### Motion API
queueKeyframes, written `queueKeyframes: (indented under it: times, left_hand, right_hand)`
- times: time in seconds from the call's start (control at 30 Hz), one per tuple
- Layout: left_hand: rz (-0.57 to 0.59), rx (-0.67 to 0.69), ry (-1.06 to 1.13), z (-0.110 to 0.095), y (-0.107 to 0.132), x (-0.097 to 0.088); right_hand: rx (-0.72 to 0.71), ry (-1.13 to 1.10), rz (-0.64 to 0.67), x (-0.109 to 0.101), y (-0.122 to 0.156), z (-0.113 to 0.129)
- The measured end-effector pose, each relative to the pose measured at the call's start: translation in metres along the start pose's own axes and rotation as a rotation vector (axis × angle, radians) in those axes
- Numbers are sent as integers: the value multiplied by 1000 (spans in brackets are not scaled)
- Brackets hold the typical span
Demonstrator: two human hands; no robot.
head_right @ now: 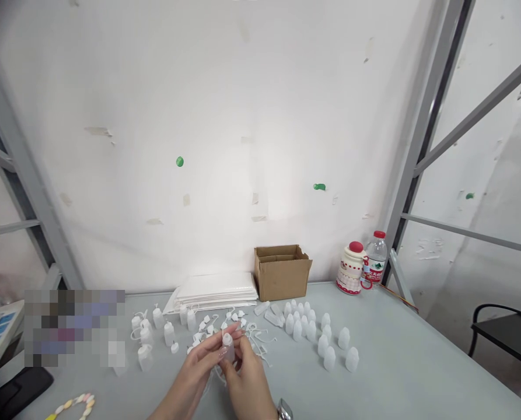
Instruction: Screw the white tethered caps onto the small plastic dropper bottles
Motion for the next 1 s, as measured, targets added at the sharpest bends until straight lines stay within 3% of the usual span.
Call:
queueKeyframes:
  times: [0.37, 0.63, 1.0]
  left_hand:
    - [-59, -35, 31, -1, 1, -3]
    - [-69, -31, -4, 2, -3, -7]
    - [-39, -110, 185, 13, -7, -4]
  right_hand:
    - [-48, 284, -61, -6, 1, 0]
    - [-241, 515, -120, -8, 5, 6]
    - [43, 217, -19, 2, 1, -2]
Point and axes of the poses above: each hand's wrist, its own y-axis away from the middle knuckle, its own x-axis out of the palm, z = x × y, the point moved 8 cm from there along -y, towards the middle knuckle, and after that the axes turned 6 degrees about -y, right-handed, at the moved point
